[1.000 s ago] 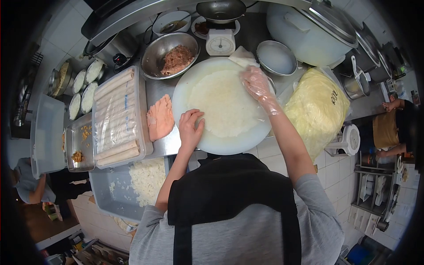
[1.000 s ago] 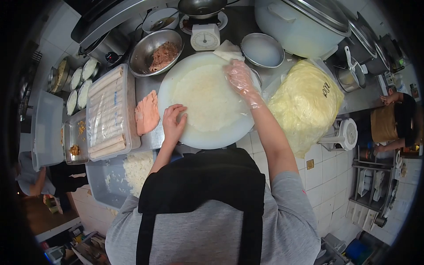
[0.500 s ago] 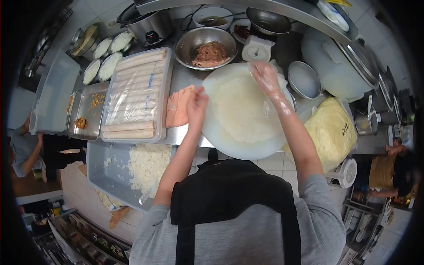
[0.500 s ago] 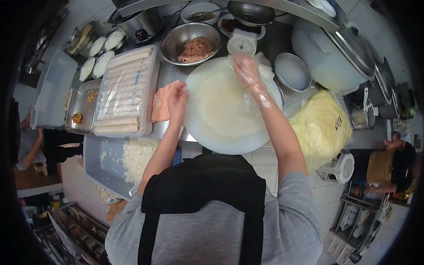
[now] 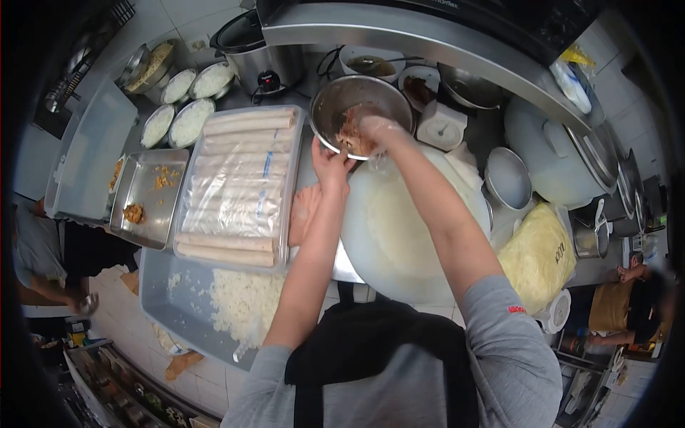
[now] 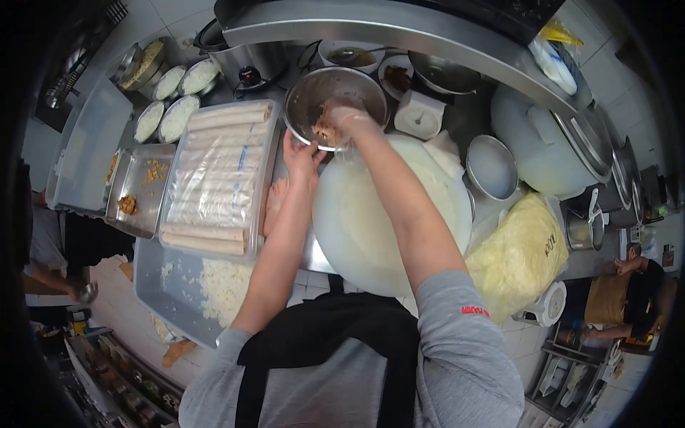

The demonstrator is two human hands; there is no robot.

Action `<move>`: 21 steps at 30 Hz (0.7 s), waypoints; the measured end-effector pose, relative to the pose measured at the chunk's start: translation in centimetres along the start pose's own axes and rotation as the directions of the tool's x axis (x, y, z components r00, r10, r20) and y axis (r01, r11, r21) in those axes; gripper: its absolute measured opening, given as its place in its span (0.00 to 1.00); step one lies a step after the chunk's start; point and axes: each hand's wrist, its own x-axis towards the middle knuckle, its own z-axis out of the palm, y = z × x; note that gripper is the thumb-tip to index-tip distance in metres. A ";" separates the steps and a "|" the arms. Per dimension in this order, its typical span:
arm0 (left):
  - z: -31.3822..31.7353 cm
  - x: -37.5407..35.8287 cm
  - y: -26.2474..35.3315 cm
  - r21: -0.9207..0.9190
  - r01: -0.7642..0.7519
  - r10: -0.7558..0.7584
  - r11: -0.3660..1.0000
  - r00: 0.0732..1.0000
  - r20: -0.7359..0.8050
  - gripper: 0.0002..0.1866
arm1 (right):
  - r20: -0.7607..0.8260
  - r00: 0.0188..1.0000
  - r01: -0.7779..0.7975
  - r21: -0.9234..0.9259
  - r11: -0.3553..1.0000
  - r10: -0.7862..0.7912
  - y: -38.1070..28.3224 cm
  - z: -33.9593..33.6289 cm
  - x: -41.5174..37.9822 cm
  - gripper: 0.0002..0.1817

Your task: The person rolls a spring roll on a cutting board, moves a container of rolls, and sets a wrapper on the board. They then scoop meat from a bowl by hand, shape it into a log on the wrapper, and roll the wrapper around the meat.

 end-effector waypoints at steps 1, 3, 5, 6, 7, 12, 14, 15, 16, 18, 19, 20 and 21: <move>-0.1 -0.7 -0.1 0.000 0.010 -0.010 1.000 1.000 0.001 0.41 | 0.026 0.999 -0.038 -0.014 0.999 0.038 -1.4 -0.2 -1.2 0.19; -0.1 -1.0 -0.3 -0.039 -0.009 0.009 0.999 1.000 0.000 0.41 | 0.030 0.999 0.024 -0.099 0.995 -0.021 -2.0 0.0 -2.9 0.17; -0.4 -1.1 -0.8 -0.063 -0.030 0.031 0.998 0.999 0.011 0.42 | 0.012 0.974 0.222 -0.241 0.945 -0.226 -1.6 0.7 -3.5 0.16; -0.4 -0.9 -1.0 -0.059 -0.037 0.038 0.998 0.999 0.016 0.42 | 0.059 0.969 0.243 -0.391 0.888 -0.239 -0.8 2.0 -2.6 0.14; -0.8 -1.2 -1.3 -0.048 -0.037 0.037 0.998 0.999 0.015 0.42 | 0.105 0.963 0.271 -0.377 0.886 -0.250 -0.8 2.1 -2.9 0.13; -0.9 -1.3 -1.3 -0.121 -0.048 0.053 0.992 0.998 0.037 0.42 | 0.228 0.782 0.623 -0.237 0.746 -0.580 0.5 -1.1 0.0 0.16; -0.9 -1.2 -1.8 -0.106 -0.099 0.106 0.990 0.992 0.063 0.43 | 0.038 0.753 0.646 -0.236 0.726 -0.657 2.6 1.0 2.0 0.19; -1.1 -1.3 -2.1 -0.083 -0.118 0.123 0.990 0.990 0.070 0.43 | 0.038 0.853 0.521 -0.137 0.843 -0.521 2.7 2.4 3.1 0.20; -1.3 -1.3 -2.2 -0.059 -0.138 0.143 0.989 0.987 0.079 0.43 | 0.037 0.927 0.376 -0.047 0.926 -0.374 2.7 3.7 4.2 0.21; -1.7 -0.9 -2.7 -0.038 -0.169 0.172 0.985 0.980 0.097 0.42 | 0.340 0.926 0.309 -0.439 0.843 -0.162 -3.5 0.6 1.8 0.21; -1.9 -0.9 -2.7 -0.026 -0.183 0.184 0.983 0.977 0.104 0.42 | 0.326 0.929 0.298 -0.387 0.872 -0.173 -3.6 0.8 1.3 0.20; -2.2 -1.0 -2.7 -0.036 -0.168 0.171 0.985 0.981 0.092 0.42 | 0.311 0.933 0.285 -0.330 0.900 -0.182 -3.4 1.1 0.6 0.20; -2.1 -1.2 -2.4 -0.046 -0.150 0.153 0.988 0.985 0.081 0.43 | 0.295 0.937 0.268 -0.272 0.924 -0.185 -3.2 1.2 -0.1 0.20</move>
